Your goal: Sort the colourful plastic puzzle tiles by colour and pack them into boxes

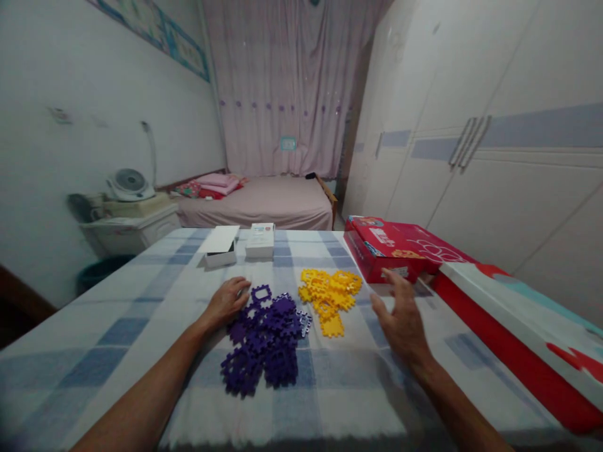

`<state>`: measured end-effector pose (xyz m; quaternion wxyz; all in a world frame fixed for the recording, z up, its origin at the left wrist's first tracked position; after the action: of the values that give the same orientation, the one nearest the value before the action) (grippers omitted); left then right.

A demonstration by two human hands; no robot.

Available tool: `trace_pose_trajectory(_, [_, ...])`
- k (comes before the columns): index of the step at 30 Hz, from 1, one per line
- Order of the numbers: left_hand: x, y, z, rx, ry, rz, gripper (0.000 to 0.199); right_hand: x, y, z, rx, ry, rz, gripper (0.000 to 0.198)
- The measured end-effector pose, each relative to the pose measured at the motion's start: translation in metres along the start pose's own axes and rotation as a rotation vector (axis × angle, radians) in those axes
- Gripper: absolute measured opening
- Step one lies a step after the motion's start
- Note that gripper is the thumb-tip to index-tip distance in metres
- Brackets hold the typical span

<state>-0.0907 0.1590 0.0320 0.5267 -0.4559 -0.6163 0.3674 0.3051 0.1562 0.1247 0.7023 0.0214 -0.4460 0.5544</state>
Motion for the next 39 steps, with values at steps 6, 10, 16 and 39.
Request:
trace_pose_trajectory(6, [-0.001, -0.001, 0.0, -0.024, -0.05, 0.019, 0.035, 0.051, 0.185, 0.051, 0.198, 0.14, 0.42, 0.065])
trace_pose_trajectory(10, [-0.001, -0.003, -0.004, -0.036, -0.035, 0.019, 0.034, 0.076, 0.268, 0.081, 0.001, 0.17, 0.516, 0.075])
trace_pose_trajectory(16, [0.0, -0.005, -0.007, -0.047, -0.035, -0.011, 0.031, 0.103, 0.342, 0.122, -0.196, 0.188, 0.502, 0.08])
trace_pose_trajectory(39, [0.003, -0.002, -0.007, 0.066, 0.007, -0.006, 0.033, 0.081, 0.188, 0.098, -0.062, -0.036, 0.359, 0.079])
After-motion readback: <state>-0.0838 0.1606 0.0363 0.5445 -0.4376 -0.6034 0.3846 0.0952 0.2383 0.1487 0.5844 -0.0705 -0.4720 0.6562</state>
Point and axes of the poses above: each hand's wrist, its own x-axis towards the middle knuckle, its own y-axis out of the palm, z = x × y, the point moved 9 cm from there along x, towards the middle knuckle, and after that the axes turned 7 degrees about x, right-handed, at the moved point
